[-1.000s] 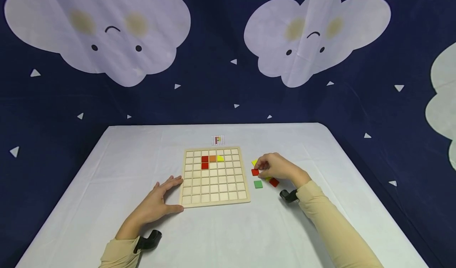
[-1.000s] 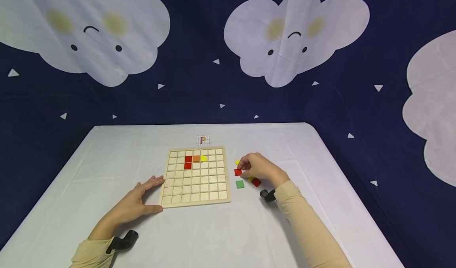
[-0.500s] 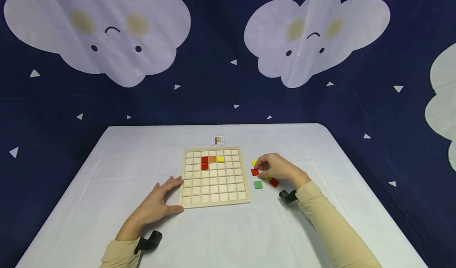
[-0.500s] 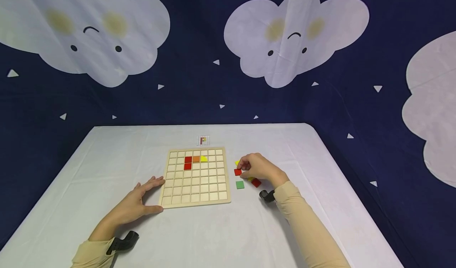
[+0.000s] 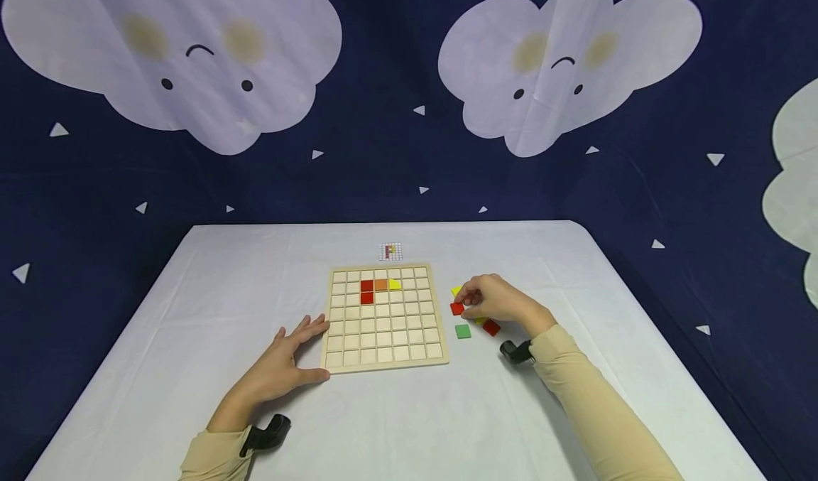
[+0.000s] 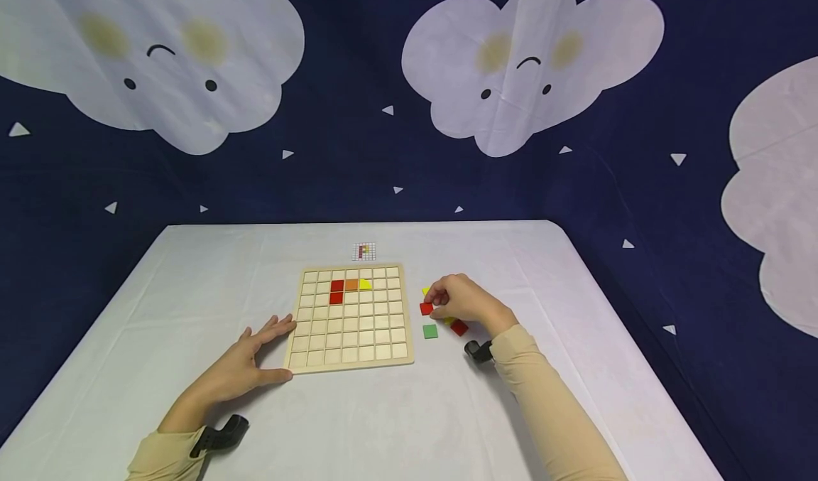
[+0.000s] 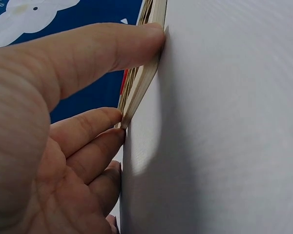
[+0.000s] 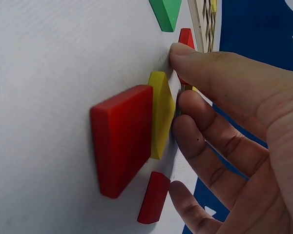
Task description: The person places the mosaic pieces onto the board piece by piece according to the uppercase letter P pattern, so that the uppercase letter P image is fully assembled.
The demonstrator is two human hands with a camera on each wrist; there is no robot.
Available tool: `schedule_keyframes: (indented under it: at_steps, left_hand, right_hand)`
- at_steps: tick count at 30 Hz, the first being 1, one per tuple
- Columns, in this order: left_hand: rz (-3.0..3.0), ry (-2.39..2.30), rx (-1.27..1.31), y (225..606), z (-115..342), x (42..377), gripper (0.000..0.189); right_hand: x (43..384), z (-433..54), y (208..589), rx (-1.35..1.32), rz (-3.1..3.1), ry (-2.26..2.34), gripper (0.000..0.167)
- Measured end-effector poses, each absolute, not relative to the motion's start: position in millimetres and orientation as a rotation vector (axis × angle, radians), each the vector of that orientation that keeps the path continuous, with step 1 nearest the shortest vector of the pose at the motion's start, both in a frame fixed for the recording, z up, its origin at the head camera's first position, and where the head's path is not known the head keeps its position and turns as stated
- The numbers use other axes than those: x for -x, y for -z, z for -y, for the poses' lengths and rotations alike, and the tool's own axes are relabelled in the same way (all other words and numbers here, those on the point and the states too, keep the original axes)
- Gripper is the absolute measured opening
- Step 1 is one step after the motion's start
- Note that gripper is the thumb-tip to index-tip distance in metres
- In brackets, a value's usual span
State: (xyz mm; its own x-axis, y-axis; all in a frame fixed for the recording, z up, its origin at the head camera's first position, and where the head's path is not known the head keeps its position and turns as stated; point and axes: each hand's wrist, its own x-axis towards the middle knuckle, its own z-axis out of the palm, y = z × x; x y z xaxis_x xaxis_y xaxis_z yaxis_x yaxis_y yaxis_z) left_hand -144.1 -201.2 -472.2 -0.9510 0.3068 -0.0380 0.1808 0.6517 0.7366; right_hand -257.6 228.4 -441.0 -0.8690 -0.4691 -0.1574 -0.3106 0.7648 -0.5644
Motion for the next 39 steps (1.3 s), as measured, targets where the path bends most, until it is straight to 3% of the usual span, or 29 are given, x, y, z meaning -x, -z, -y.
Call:
schedule_keyframes:
  at_steps: [17, 39]
  left_hand:
    - [-2.700, -1.181, -0.401, 473.0, 201.1, 142.8, 0.088]
    - [-2.703, -1.156, -0.377, 473.8, 199.7, 142.3, 0.090]
  right_hand:
    - [255.3, -213.8, 432.7, 0.649, -2.664, 0.872, 0.021]
    - [257.5, -136.6, 424.0, 0.836, -2.665, 0.961, 0.021]
